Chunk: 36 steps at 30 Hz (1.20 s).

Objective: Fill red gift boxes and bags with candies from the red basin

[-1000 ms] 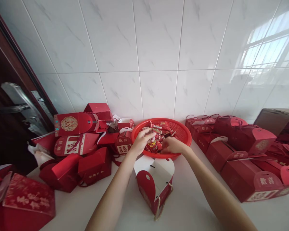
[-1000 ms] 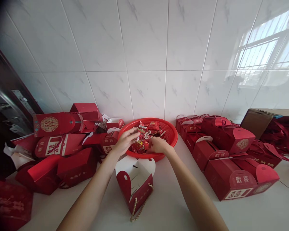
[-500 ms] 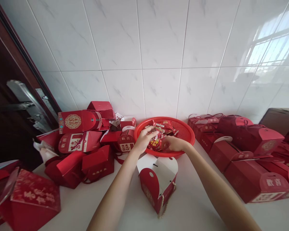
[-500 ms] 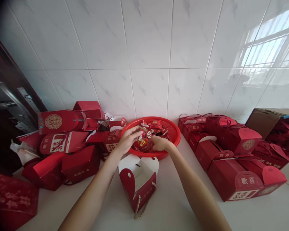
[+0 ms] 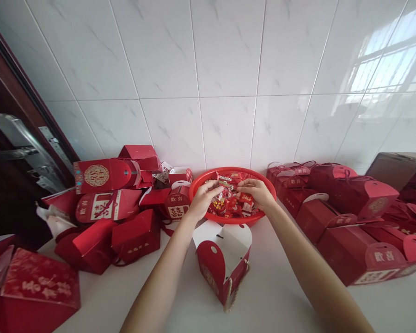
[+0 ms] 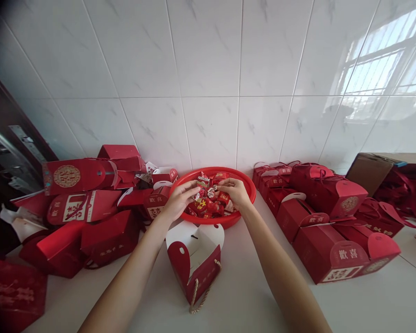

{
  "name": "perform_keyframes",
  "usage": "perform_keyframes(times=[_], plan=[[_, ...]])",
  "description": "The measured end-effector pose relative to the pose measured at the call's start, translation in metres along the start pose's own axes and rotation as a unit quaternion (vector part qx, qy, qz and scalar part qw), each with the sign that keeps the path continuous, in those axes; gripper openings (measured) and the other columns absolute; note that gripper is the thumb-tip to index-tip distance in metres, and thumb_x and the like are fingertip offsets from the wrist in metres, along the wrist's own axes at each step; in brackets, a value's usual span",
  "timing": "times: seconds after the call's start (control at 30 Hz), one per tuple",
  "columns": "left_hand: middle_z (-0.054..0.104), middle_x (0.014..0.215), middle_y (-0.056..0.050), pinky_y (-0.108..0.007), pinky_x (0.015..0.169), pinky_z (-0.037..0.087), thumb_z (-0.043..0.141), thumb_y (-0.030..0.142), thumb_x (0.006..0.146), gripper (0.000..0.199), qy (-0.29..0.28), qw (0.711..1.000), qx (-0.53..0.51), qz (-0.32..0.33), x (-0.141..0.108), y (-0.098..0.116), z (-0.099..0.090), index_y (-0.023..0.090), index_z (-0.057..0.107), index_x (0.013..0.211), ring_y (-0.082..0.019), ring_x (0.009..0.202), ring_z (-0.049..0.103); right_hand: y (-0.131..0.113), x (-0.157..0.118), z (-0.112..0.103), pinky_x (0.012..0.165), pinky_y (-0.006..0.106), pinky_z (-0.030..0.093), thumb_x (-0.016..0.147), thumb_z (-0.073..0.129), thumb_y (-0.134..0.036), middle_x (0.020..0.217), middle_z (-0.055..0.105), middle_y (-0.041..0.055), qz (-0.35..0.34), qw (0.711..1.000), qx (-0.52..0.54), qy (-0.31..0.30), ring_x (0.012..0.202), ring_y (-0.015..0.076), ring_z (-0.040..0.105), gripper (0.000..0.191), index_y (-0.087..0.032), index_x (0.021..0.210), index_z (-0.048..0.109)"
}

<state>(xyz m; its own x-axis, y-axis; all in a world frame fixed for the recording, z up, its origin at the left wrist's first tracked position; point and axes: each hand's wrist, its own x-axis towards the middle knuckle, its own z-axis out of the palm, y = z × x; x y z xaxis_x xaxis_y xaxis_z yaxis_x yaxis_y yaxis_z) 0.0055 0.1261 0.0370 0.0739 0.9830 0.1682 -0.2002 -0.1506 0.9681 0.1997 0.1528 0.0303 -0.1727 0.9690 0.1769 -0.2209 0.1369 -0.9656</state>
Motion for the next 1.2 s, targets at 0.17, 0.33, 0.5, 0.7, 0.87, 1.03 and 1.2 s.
perform_keyframes(times=[0.17,0.33,0.5,0.7,0.87,1.03,1.2], plan=[[0.071,0.096,-0.004,-0.026,0.073,0.046,0.084,0.03,0.066,0.033,-0.04,0.999,0.01,-0.001,-0.002,0.002,-0.002,0.019,0.075,0.096,-0.016,0.083,0.061,0.0,0.005,0.008,0.07,0.036,0.059,0.055,0.084,-0.042,0.064,0.067,0.001,-0.067,0.991,0.059,0.101,0.064,0.0199,0.069,0.036,-0.021,0.071,0.059],[0.068,0.097,-0.002,-0.025,0.07,0.045,0.084,0.032,0.067,0.033,-0.087,0.996,0.013,-0.008,-0.008,0.008,-0.004,0.02,0.075,0.097,-0.014,0.081,0.059,-0.003,0.001,0.034,0.075,0.034,0.057,0.067,0.074,-0.039,0.075,0.068,0.0021,-0.134,0.977,0.054,0.159,0.074,0.0198,0.069,0.026,-0.021,0.077,0.057],[0.066,0.089,0.0,-0.022,0.066,0.043,0.086,0.031,0.065,0.031,-0.101,0.995,-0.022,-0.014,-0.009,0.01,-0.005,0.02,0.075,0.092,-0.011,0.074,0.055,-0.003,-0.007,0.058,0.066,0.029,0.052,0.08,0.061,-0.034,0.085,0.069,0.0049,-0.186,0.962,-0.125,0.158,0.075,0.0187,0.065,0.014,-0.021,0.08,0.056],[0.065,0.078,0.0,-0.023,0.062,0.042,0.084,0.029,0.064,0.032,-0.068,0.996,-0.059,-0.006,-0.004,0.009,-0.003,0.018,0.074,0.092,-0.011,0.069,0.055,-0.007,0.001,0.062,0.078,0.031,0.052,0.087,0.05,-0.027,0.089,0.07,0.0059,-0.2,0.954,-0.193,0.114,0.086,0.0198,0.066,0.007,-0.021,0.084,0.054],[0.07,0.081,-0.002,-0.031,0.075,0.049,0.069,0.028,0.067,0.016,0.003,0.995,-0.087,0.038,0.001,0.006,-0.001,0.021,0.071,0.081,-0.019,0.08,0.063,-0.011,0.008,0.039,0.077,0.029,0.05,0.083,0.058,-0.023,0.098,0.071,0.0055,-0.068,0.9,-0.426,-0.059,0.09,0.02,0.066,0.011,-0.02,0.093,0.064],[0.068,0.076,-0.002,-0.032,0.076,0.05,0.063,0.025,0.067,0.009,0.025,0.994,-0.099,0.033,0.004,0.004,-0.002,0.023,0.067,0.075,-0.019,0.08,0.063,-0.003,0.005,0.023,0.06,0.031,0.045,0.052,0.082,-0.017,0.06,0.062,0.0019,0.061,0.826,-0.534,-0.171,0.065,0.0233,0.063,0.025,-0.02,0.057,0.057],[0.066,0.077,-0.002,-0.032,0.078,0.05,0.061,0.025,0.07,0.007,0.043,0.993,-0.108,0.027,0.006,0.002,-0.004,0.022,0.065,0.075,-0.017,0.077,0.061,-0.001,0.002,0.026,0.06,0.03,0.044,0.053,0.075,-0.012,0.068,0.066,0.0043,0.096,0.79,-0.573,-0.193,0.068,0.025,0.065,0.019,-0.021,0.062,0.06]])
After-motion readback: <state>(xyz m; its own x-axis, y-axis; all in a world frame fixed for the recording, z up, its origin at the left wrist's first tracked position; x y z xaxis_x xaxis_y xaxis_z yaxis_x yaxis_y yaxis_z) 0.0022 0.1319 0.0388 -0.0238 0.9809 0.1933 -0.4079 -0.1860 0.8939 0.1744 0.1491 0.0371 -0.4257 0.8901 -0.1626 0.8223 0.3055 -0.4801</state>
